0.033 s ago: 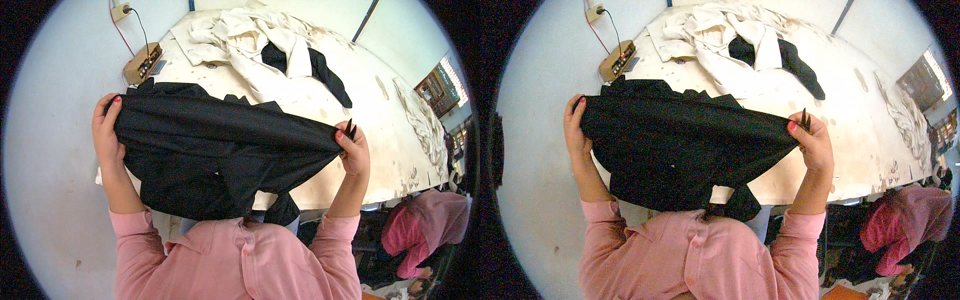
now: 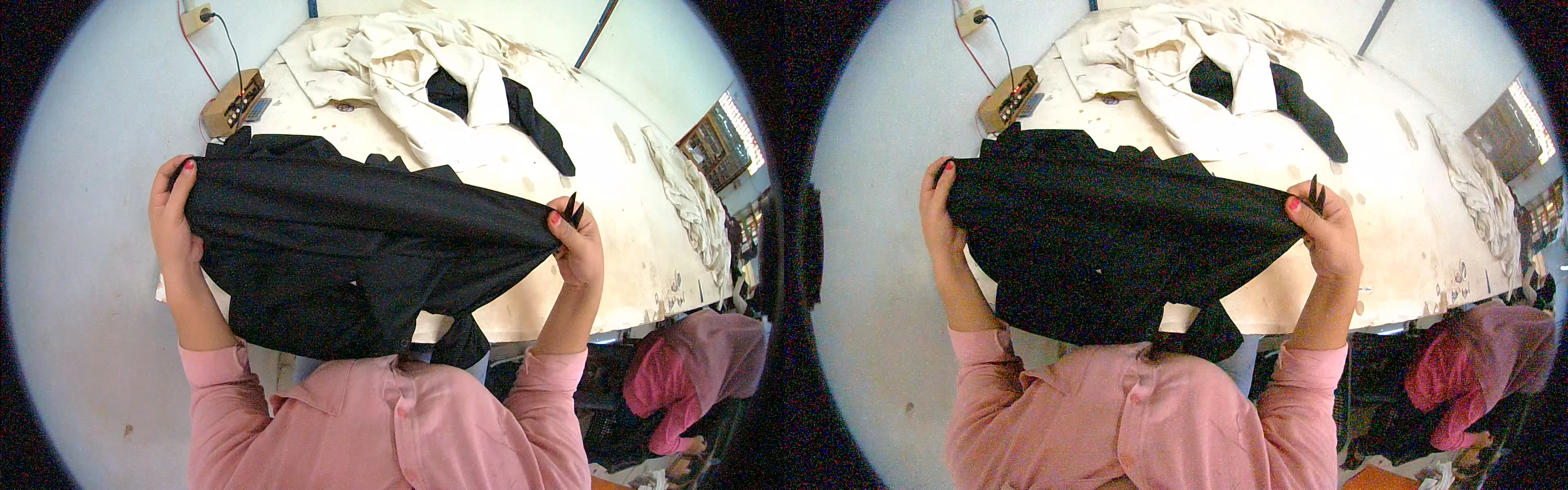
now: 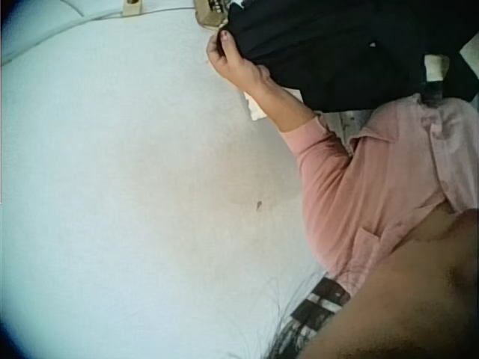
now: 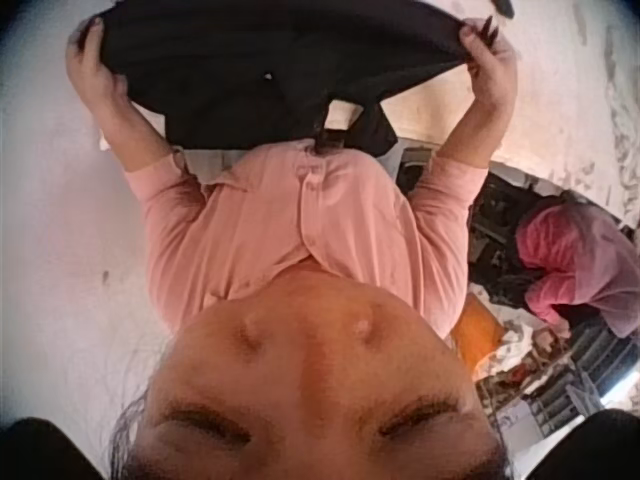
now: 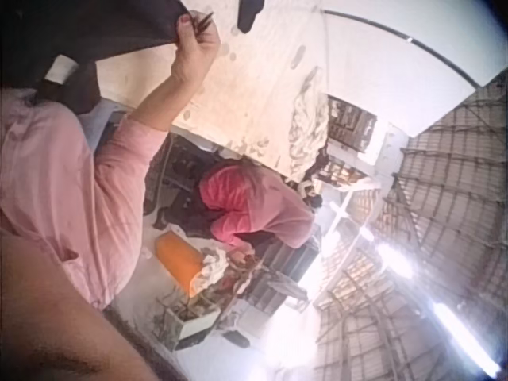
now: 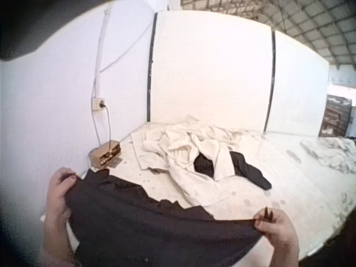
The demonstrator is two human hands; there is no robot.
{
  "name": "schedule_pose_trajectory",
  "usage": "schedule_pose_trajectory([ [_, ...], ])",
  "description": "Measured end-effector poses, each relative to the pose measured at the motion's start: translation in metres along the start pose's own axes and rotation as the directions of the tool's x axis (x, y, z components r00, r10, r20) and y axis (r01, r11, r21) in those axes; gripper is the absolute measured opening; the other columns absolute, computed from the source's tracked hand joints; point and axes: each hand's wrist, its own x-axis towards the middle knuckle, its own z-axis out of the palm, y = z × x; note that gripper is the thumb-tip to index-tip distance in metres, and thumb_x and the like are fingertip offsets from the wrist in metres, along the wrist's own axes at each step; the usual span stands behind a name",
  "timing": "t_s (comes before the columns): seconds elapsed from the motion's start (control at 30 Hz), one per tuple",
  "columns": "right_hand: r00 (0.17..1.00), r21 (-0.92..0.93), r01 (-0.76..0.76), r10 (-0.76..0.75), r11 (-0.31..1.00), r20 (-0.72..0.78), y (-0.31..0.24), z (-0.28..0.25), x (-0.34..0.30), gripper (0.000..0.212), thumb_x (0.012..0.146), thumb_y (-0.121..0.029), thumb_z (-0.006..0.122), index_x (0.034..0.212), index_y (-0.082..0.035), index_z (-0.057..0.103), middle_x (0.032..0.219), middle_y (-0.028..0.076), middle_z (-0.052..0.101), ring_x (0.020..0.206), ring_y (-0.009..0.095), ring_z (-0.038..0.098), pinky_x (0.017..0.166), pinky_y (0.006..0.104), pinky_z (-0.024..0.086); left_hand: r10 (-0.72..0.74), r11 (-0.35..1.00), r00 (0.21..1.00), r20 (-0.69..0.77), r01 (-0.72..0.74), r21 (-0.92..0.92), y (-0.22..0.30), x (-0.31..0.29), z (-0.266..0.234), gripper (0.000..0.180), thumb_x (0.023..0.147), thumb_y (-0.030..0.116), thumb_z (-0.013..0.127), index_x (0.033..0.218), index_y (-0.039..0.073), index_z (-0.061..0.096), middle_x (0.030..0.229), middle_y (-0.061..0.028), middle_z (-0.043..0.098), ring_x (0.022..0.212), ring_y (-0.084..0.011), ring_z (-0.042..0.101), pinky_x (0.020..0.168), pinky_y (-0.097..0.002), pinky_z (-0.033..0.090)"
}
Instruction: The person uses small scissors to trim loose threads and excess fabric from a black garment. They repeatedly lift, turn, and smooth the garment to access different areas, then fold it and place it on the table.
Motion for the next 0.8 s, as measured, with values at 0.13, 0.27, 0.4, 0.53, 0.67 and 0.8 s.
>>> schedule_pose_trajectory([
  [0.13,0.997,0.119,0.066,-0.062,0.991,-0.039,-0.004,0.02,0.003,0.015,0.082,-0.015,0.072,0.09,-0.005,0.064,0.074,-0.001,0.06,0.06,0.009,0.053,0.056,0.0203,0.04,0.138,0.965,0.99,-0.004,-0.133,0.227,-0.006,0.003,-0.008,0.022,0.088,0.01,0.064,0.107,0.002,0.061,0.102,-0.0091,0.065,0.094,-0.0173,0.061,0.083,-0.0296,0.048],
  [0.27,0.996,0.168,0.081,-0.086,0.983,0.025,-0.004,0.038,0.004,0.013,0.081,-0.012,0.071,0.089,-0.005,0.064,0.076,-0.001,0.062,0.066,0.01,0.056,0.063,0.0231,0.043,0.62,0.236,0.745,0.247,-0.477,0.847,-0.007,-0.002,0.022,0.036,0.082,0.008,0.064,0.116,0.002,0.058,0.117,-0.0163,0.059,0.11,-0.0283,0.056,0.097,-0.0366,0.042],
  [0.4,0.987,0.091,0.081,-0.092,0.993,0.131,-0.007,0.075,0.001,0.012,0.08,-0.012,0.071,0.087,-0.005,0.065,0.077,-0.001,0.063,0.07,0.008,0.056,0.066,0.0222,0.042,0.418,0.626,0.721,0.553,-0.67,0.4,-0.005,-0.065,0.125,0.052,0.078,0.026,0.074,0.122,0.004,0.055,0.115,-0.015,0.058,0.107,-0.0287,0.056,0.095,-0.0367,0.041],
  [0.53,0.951,-0.093,0.299,-0.304,0.95,-0.053,0.003,0.126,-0.017,0.038,0.077,-0.012,0.075,0.11,-0.003,0.058,0.09,0.004,0.063,0.073,0.013,0.058,0.07,0.0267,0.047,-0.056,0.837,0.494,0.867,-0.451,0.311,-0.012,-0.079,0.166,0.029,0.086,0.018,0.065,0.11,0.003,0.059,0.094,-0.0084,0.064,0.091,-0.0191,0.061,0.085,-0.0301,0.044],
  [0.67,0.964,-0.725,0.14,-0.26,0.675,-0.055,0.051,0.132,-0.028,0.075,0.068,-0.006,0.078,0.132,-0.009,0.04,0.089,0.012,0.053,0.077,0.023,0.058,0.068,0.0338,0.048,0.236,0.972,0.851,0.468,-0.216,-0.097,0.016,-0.054,0.166,0.013,0.091,0.011,0.058,0.097,-0.001,0.06,0.083,-0.0023,0.059,0.082,-0.0058,0.052,0.075,-0.0229,0.043],
  [0.8,0.91,-0.941,0.059,-0.405,0.333,-0.086,0.04,0.092,-0.008,0.063,0.065,0.001,0.072,0.123,-0.011,0.049,0.095,0.013,0.06,0.084,0.032,0.063,0.072,0.0379,0.051,0.436,0.824,0.775,0.457,-0.549,0.144,0.034,-0.046,0.133,0.007,0.09,0.007,0.059,0.089,0.0,0.058,0.081,-0.0009,0.057,0.077,-0.0065,0.049,0.071,-0.021,0.04],
])
